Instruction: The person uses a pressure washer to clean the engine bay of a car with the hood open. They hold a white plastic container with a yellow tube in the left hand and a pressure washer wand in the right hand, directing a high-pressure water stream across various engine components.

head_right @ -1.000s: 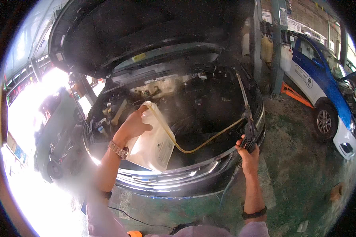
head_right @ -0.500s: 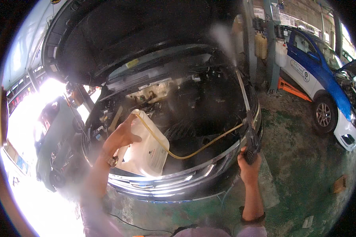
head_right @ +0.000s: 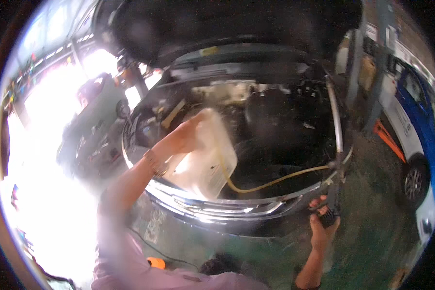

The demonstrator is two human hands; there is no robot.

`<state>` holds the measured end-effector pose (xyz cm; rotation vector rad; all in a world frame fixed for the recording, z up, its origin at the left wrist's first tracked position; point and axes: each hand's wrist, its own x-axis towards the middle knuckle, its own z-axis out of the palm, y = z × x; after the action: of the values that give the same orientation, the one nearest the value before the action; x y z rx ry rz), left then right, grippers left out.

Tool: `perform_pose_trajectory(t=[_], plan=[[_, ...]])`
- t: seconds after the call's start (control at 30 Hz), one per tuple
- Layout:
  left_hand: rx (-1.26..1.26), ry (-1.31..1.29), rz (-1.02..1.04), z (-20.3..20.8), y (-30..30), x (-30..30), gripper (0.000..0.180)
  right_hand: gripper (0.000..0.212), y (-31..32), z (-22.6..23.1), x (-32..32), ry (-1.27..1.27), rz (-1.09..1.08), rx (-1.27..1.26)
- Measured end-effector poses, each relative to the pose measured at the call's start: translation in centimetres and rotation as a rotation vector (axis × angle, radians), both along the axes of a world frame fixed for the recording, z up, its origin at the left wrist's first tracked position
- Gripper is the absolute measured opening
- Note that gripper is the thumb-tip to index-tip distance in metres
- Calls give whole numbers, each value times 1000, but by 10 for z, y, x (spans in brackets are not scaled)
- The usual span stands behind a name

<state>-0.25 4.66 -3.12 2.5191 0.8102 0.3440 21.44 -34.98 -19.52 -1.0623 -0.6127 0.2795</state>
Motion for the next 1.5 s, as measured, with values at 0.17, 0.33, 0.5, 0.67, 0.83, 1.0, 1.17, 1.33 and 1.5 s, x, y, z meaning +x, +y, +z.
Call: perform_pose_trajectory(t=[0.17,0.33,0.5,0.67,0.83,1.0,1.17,1.33,1.5], plan=[[3,-110,-32,2,19,-14,89,41,2,5,-15,-80,-144,-108],[-218,-247,-113,-3,54,-51,86,51,12,-14,-15,-288,-61,-1],[-207,-207,-161,0,88,-59,90,64,43,-6,-55,550,156,574],[-246,95,-192,27,88,-62,91,33,79,60,-147,-310,-210,27],[-173,179,-170,49,111,-94,91,44,127,79,-180,-321,-172,121],[-74,15,-165,63,174,-160,96,48,174,74,-199,-115,-293,-155],[-131,-154,11,68,202,-217,82,47,205,100,-218,-318,97,44],[27,-161,100,57,224,-254,88,55,225,95,-230,-211,118,-64],[-2,-178,226,47,254,-285,80,44,268,100,-224,-467,327,-36]])
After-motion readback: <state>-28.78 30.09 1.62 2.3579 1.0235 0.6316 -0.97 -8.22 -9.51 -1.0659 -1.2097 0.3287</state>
